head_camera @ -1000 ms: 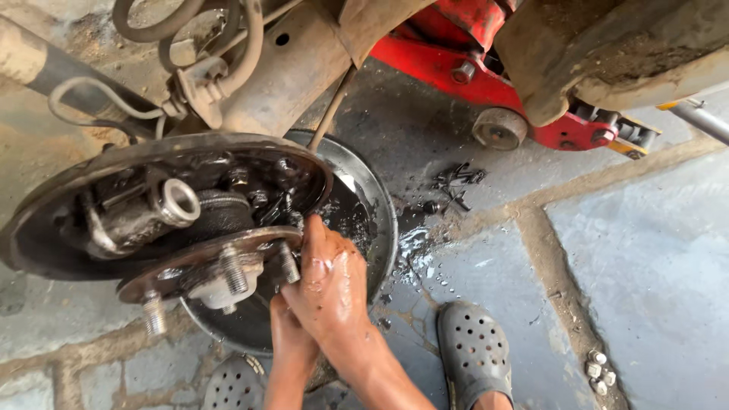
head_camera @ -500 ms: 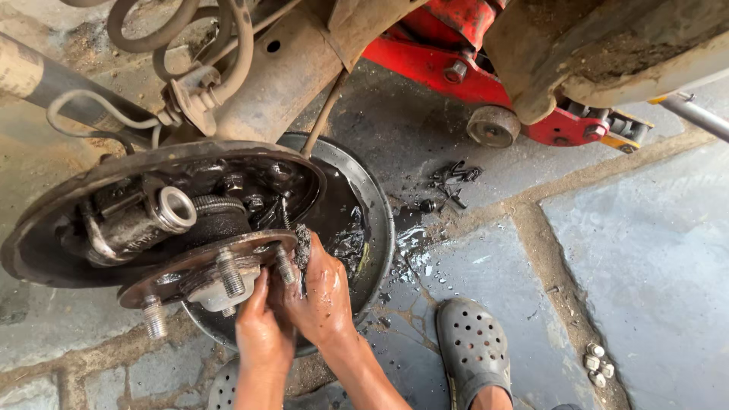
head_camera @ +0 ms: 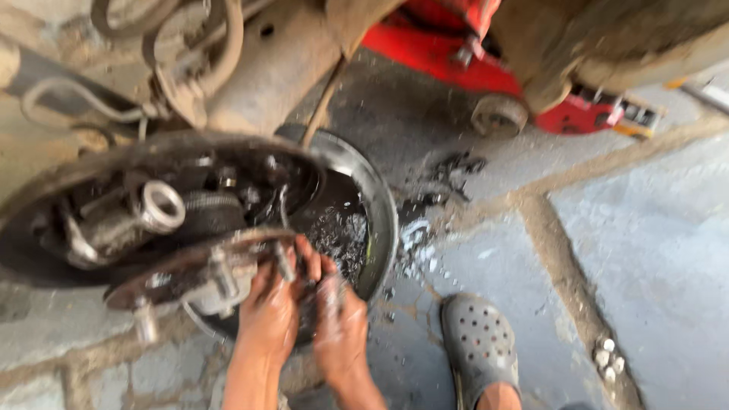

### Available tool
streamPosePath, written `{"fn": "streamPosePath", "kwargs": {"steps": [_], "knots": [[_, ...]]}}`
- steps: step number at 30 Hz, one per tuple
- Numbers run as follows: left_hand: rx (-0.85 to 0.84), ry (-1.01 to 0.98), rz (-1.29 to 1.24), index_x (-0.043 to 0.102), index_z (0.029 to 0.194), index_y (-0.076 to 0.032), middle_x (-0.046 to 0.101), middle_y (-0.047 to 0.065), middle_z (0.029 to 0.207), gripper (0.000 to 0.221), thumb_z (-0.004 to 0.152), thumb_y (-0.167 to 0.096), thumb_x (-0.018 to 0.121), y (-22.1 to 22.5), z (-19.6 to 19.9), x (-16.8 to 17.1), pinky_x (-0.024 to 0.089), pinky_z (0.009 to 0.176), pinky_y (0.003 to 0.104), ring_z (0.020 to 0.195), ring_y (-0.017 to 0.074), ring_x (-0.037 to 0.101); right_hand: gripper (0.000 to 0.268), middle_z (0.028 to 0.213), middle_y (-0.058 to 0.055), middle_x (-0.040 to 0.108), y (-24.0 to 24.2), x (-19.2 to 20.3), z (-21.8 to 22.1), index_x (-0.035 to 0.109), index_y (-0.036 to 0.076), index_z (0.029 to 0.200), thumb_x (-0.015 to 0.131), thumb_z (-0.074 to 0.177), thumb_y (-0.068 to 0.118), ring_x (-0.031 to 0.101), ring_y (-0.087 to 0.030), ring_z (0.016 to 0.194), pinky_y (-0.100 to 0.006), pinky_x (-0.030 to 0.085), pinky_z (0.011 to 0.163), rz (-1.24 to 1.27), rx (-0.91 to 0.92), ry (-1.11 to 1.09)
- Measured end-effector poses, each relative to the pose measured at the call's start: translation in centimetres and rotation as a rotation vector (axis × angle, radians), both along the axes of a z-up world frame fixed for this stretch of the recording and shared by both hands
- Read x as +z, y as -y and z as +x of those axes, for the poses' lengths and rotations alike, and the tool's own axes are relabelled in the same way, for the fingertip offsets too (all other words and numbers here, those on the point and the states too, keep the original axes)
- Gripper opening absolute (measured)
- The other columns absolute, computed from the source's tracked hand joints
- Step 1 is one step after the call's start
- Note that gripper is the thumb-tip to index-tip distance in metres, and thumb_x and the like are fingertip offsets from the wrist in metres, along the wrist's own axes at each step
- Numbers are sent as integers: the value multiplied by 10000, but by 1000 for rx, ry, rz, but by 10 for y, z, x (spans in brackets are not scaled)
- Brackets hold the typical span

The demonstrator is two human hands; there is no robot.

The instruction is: The person cleans and services a vehicle's drum brake assembly by hand over a drain pan, using a small brush to scrub various parts.

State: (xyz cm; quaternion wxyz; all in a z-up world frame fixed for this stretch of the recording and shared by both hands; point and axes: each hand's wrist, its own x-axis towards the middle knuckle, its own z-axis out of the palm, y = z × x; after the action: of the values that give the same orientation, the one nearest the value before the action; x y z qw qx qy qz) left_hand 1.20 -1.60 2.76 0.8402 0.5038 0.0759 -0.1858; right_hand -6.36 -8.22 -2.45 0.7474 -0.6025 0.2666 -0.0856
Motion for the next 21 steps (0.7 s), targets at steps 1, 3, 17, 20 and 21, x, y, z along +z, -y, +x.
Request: {"fn": "streamPosePath", "kwargs": {"steps": [1,3,17,20,21], "knots": [[30,-5,3,603,1139,9,611,98,899,243,1106,-201,485,-4,-4,1,536,922,445,954,269,624,396,723,-82,609,-1,-7,-7,628,-19,973,457,1094,317,514,-143,616,-307,428,539,169,-69,-83],[84,32,-20,605,1167,18,640,110,923,266,1108,-207,475,-2,6,5,558,865,462,899,257,617,412,706,-66,578,10,-15,2,628,12,1001,443,1067,374,470,-155,567,-320,378,499,364,-131,-204],[-2,-144,126,668,1205,-9,755,79,1175,279,964,-150,671,-13,10,9,494,860,300,929,141,657,454,1296,-157,621,45,-75,78,637,25,1223,661,778,115,551,-329,1285,-484,450,1124,-1246,868,-191],[24,-104,209,721,1174,-14,760,103,1073,277,937,-156,723,-12,8,2,523,905,318,921,154,670,411,1283,-146,637,44,-68,68,665,32,1201,660,790,29,600,-320,1279,-397,494,1151,-1022,1045,-226],[33,-91,246,746,1165,-6,759,110,1045,279,932,-159,738,-11,5,1,535,928,325,923,158,675,433,1264,-145,647,44,-60,65,650,49,1237,638,804,25,622,-308,1234,-404,510,1109,-819,922,-303]]}}
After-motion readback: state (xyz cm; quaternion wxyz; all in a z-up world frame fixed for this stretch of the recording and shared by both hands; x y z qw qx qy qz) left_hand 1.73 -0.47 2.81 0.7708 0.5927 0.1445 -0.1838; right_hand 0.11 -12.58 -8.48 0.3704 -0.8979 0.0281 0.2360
